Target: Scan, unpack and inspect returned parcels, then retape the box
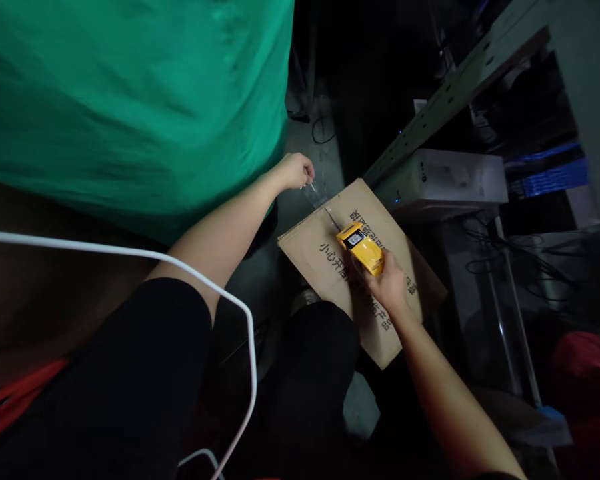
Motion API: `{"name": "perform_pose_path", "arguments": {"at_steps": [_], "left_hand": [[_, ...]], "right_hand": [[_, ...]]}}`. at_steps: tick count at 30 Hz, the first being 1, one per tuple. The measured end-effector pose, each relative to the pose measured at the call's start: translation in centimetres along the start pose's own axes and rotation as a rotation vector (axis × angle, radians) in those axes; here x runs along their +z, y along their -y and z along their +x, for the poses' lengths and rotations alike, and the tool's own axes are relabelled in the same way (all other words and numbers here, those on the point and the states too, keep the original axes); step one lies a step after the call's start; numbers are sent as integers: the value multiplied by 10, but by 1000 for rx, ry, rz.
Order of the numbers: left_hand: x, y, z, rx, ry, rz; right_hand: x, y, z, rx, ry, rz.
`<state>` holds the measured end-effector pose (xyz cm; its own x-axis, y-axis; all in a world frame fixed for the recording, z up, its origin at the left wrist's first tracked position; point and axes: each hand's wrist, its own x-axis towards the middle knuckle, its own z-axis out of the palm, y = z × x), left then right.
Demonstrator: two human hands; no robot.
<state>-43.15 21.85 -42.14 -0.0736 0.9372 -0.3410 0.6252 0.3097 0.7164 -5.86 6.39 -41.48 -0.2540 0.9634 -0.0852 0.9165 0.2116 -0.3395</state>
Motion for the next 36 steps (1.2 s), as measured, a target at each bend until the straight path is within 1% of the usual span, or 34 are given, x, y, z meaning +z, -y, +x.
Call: {"name": "perform_pose_path", "arguments": {"at_steps": [3,6,8,12,15,18,21,25,29,33,36], "left_hand": [[2,4,6,57,3,-71],[2,9,12,68,23,-90],[5,15,16,40,51,-93],[15,28,24,-63,79,-117],[21,33,34,-78,91,-122],[19,34,46,-45,74,-84],[14,36,55,-11,47,-8],[14,43,55,-3,40,120],[21,51,54,10,27,119],[22,58,61,52,24,163],[25,71,64,53,27,122]], "right_hand": [[-1,-5,2,19,-3,16],[-5,0,6,34,-10,9],[-9,6,11,50,7,-19],[-17,16,21,66,52,-67],[-19,18,30,45,63,-81],[-19,22,38,24,58,-84],[-18,32,44,31,57,-109],[-16,47,49,46,89,-188],[-16,54,52,21,88,-225],[-18,62,54,25,105,-259],[-17,67,55,19,116,-275]]}}
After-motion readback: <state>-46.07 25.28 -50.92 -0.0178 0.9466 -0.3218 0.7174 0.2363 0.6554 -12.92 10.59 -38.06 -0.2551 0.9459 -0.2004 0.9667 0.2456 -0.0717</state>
